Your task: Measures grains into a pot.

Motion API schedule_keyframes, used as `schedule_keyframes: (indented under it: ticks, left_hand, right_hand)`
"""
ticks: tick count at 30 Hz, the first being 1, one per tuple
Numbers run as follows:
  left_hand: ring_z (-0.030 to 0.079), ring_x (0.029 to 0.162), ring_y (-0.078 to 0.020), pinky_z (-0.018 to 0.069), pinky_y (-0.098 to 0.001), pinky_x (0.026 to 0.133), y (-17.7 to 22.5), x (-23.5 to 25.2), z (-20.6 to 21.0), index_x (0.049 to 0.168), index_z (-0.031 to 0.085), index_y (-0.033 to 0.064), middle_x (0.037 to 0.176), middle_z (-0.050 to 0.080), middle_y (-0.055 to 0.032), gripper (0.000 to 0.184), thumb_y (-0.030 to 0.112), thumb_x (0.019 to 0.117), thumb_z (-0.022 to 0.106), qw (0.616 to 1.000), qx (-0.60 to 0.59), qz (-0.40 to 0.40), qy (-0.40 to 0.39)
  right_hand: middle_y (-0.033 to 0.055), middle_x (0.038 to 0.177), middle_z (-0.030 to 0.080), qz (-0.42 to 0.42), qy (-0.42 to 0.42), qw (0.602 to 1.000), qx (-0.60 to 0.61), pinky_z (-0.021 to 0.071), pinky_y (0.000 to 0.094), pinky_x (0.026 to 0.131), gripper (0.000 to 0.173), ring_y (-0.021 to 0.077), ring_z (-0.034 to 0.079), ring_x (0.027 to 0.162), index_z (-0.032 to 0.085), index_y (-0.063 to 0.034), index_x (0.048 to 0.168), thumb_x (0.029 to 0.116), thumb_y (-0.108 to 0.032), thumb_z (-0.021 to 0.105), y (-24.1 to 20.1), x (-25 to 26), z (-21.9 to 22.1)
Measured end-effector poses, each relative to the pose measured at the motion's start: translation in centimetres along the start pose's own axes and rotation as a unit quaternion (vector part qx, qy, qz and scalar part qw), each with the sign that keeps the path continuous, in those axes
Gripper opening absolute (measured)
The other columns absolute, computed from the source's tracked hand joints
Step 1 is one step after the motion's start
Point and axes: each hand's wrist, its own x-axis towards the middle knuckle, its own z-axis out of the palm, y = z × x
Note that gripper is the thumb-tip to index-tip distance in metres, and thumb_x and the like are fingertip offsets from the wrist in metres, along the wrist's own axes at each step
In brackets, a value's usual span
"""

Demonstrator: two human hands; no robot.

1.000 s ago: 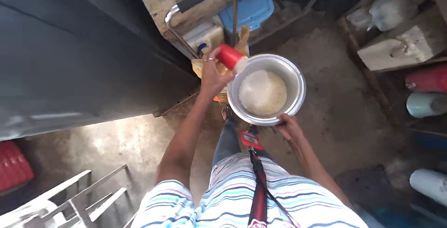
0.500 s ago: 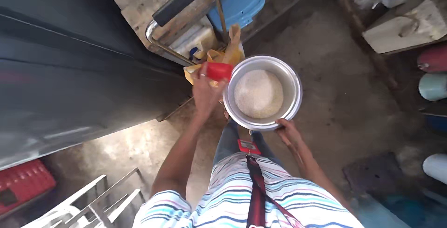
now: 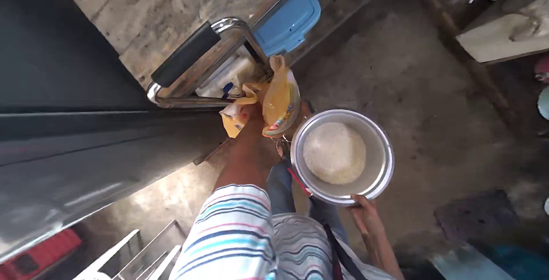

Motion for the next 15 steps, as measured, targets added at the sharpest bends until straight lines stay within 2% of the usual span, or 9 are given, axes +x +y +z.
schedule_keyframes:
  ticks: [2,5,6,7,8,9,11,13,15]
  left_hand:
    - [0.049,0.137,-0.043,0.0394,-0.0605,0.112,1.2,-0.3,0.7,0.144,0.052,-0.0006,0.146,0.053,-0.0271,0.05,0.033,0.1065,0.049,0.999,-0.038,0.017,-0.022]
    - [0.057,0.127,-0.044,0.0443,-0.0623,0.104,3.7,-1.4,2.1,0.13,0.063,-0.0031,0.135,0.061,-0.0278,0.042,0.028,0.1057,0.049,0.999,-0.029,0.03,0.01]
    - [0.055,0.13,-0.0422,0.0436,-0.0597,0.106,4.9,-2.4,0.7,0.132,0.063,-0.0019,0.139,0.059,-0.0265,0.041,0.026,0.1071,0.046,0.999,-0.01,0.018,-0.029]
    - [0.045,0.143,-0.0376,0.0373,-0.0543,0.114,6.3,-3.3,-2.3,0.145,0.051,0.0002,0.154,0.047,-0.0227,0.044,0.024,0.1109,0.04,0.988,0.015,-0.007,-0.154]
    - [0.039,0.147,-0.036,0.0337,-0.052,0.118,6.6,-3.3,-3.6,0.15,0.045,-0.0006,0.159,0.04,-0.0218,0.045,0.021,0.112,0.037,0.976,0.011,-0.008,-0.215]
    - [0.039,0.147,-0.0364,0.0333,-0.0512,0.118,5.7,-2.7,-2.7,0.15,0.044,-0.003,0.158,0.04,-0.0234,0.045,0.02,0.112,0.037,0.978,-0.03,0.008,-0.209]
    - [0.051,0.135,-0.0422,0.0412,-0.056,0.111,2.5,-0.7,1.8,0.139,0.053,-0.0076,0.143,0.053,-0.0302,0.042,0.021,0.1115,0.039,0.978,-0.174,0.063,-0.091]
    - [0.054,0.131,-0.0383,0.0439,-0.053,0.109,1.1,-1.3,1.5,0.139,0.052,-0.0053,0.141,0.055,-0.0279,0.044,0.025,0.1127,0.035,0.956,-0.266,0.083,-0.096]
    - [0.054,0.129,-0.0336,0.0417,-0.0463,0.109,1.3,-3.1,-1.0,0.136,0.053,-0.0089,0.14,0.055,-0.027,0.039,0.018,0.1126,0.036,0.948,-0.272,0.116,-0.117]
  right_hand:
    - [0.0004,0.09,0.07,-0.002,0.017,1.0,0.003,0.0627,0.0283,0.068,0.032,0.0086,0.071,0.076,0.046,-0.0045,0.121,0.0904,0.004,0.044,0.3,0.2,-0.2]
    - [0.0003,0.093,0.07,-0.004,0.026,1.0,0.002,0.0631,0.0281,0.07,0.036,0.0084,0.072,0.079,0.044,-0.0042,0.124,0.0887,0.001,0.046,0.6,0.7,-0.8]
    - [0.0009,0.095,0.07,-0.007,0.027,1.0,0.003,0.0632,0.0288,0.072,0.037,0.0089,0.072,0.081,0.044,-0.0039,0.125,0.0881,0.0,0.047,0.5,1.0,-0.9]
    - [0.0013,0.096,0.069,-0.009,0.03,1.0,0.001,0.063,0.0288,0.073,0.037,0.009,0.072,0.082,0.044,-0.0034,0.125,0.089,0.0,0.046,0.2,1.0,-0.8]
    - [0.0009,0.097,0.069,-0.01,0.035,0.999,-0.004,0.0626,0.0283,0.073,0.035,0.0084,0.071,0.082,0.044,-0.0034,0.125,0.0907,0.001,0.045,-0.2,0.9,-0.7]
    - [0.0008,0.097,0.069,-0.013,0.037,0.999,-0.005,0.0626,0.028,0.072,0.034,0.0081,0.071,0.081,0.044,-0.0034,0.125,0.0911,0.002,0.043,-0.5,0.8,-0.6]
    - [0.0002,0.096,0.069,-0.025,0.026,0.999,-0.004,0.0627,0.0283,0.072,0.034,0.0084,0.071,0.081,0.044,-0.0051,0.124,0.0906,0.002,0.043,-1.2,0.8,-0.4]
    - [0.0,0.095,0.07,-0.039,0.012,0.999,-0.002,0.063,0.0291,0.072,0.034,0.0089,0.072,0.081,0.045,-0.0064,0.123,0.0896,0.002,0.044,-1.8,0.8,0.0]
    - [0.0003,0.095,0.069,-0.052,0.002,0.999,-0.015,0.0628,0.0297,0.072,0.033,0.0092,0.071,0.081,0.045,-0.006,0.123,0.0902,0.002,0.045,-2.4,0.8,0.3]
